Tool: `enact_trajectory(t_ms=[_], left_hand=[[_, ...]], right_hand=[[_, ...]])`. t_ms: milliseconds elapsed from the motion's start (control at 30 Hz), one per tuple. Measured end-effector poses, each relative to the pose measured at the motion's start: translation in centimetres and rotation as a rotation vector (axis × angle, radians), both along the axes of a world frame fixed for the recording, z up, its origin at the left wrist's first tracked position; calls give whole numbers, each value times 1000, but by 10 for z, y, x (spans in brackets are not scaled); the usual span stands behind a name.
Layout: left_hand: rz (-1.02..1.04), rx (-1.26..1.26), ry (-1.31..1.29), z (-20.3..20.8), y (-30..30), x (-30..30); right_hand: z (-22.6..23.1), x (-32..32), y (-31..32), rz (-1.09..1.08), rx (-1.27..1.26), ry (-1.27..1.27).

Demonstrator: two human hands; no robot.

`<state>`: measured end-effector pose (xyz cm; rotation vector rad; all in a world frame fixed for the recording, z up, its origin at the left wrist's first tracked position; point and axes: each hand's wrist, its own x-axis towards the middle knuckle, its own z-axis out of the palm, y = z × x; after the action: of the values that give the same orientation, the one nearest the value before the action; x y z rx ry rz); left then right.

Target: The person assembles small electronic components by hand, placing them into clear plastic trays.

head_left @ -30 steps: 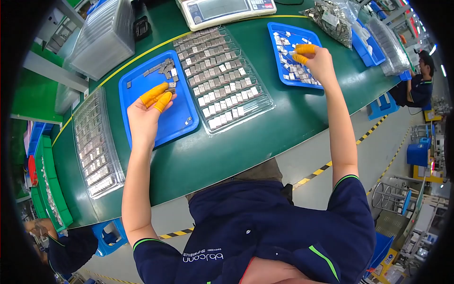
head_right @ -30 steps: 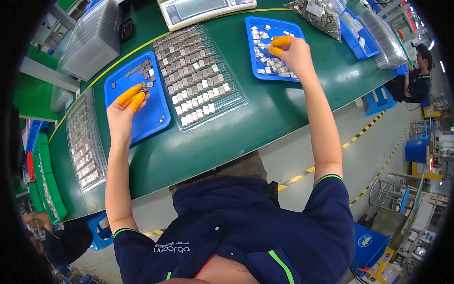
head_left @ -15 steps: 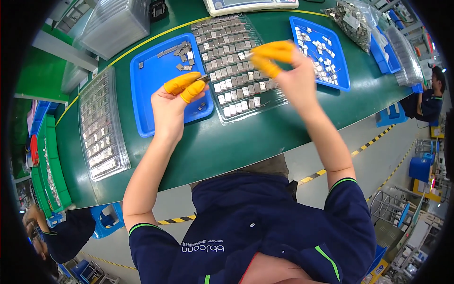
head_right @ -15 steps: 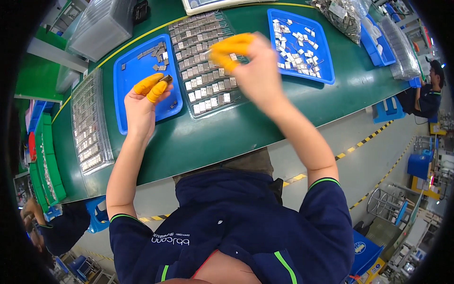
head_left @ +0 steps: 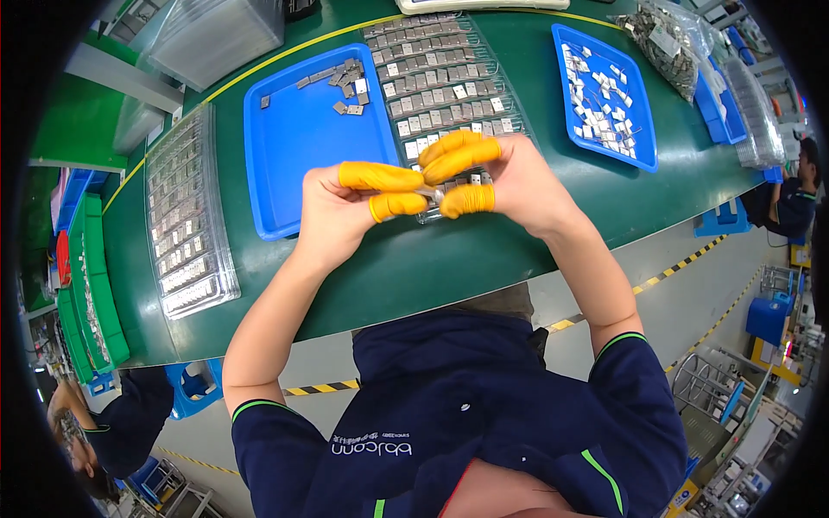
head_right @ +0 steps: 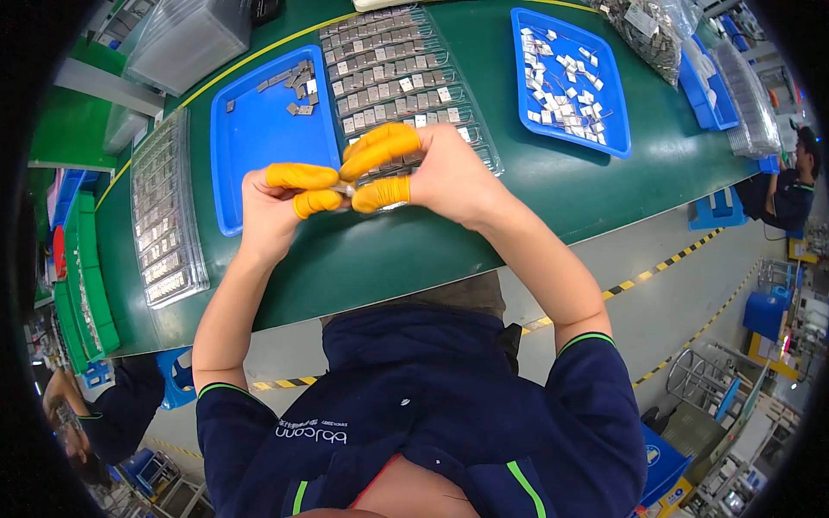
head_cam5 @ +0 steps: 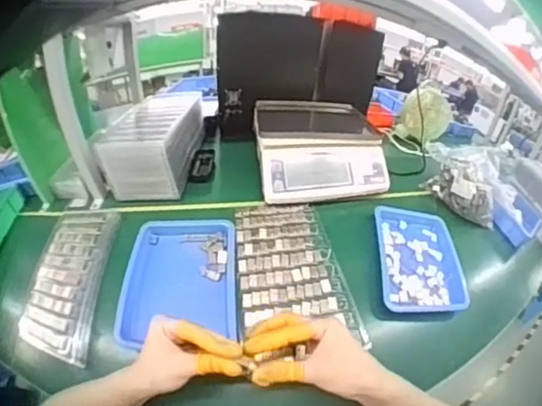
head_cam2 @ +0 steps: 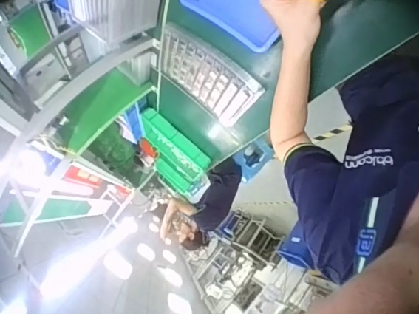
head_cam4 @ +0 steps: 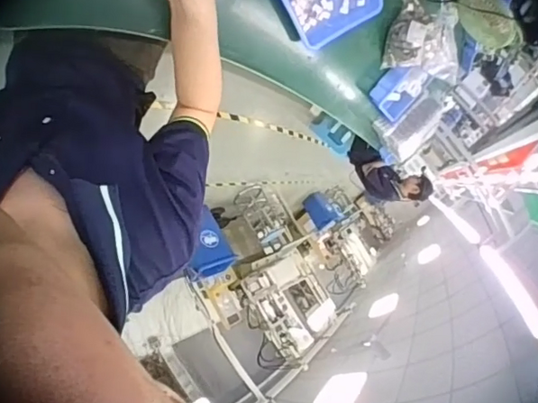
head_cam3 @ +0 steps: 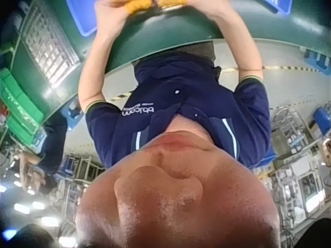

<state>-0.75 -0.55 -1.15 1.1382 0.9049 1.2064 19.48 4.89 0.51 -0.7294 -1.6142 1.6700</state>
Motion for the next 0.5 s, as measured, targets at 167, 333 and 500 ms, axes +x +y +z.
enact_trajectory(t_ms=[167,333,500], left_hand=[[-59,6,-19,-3,-6,3],[-18,-42,-14,5,-2,6],[258,116,235,16,19,-12]], right_hand=[[5,4,-18,22,-115,-50],[-5,3,-26,-165,30,57],[-3,32,-7,-548,821,-452]])
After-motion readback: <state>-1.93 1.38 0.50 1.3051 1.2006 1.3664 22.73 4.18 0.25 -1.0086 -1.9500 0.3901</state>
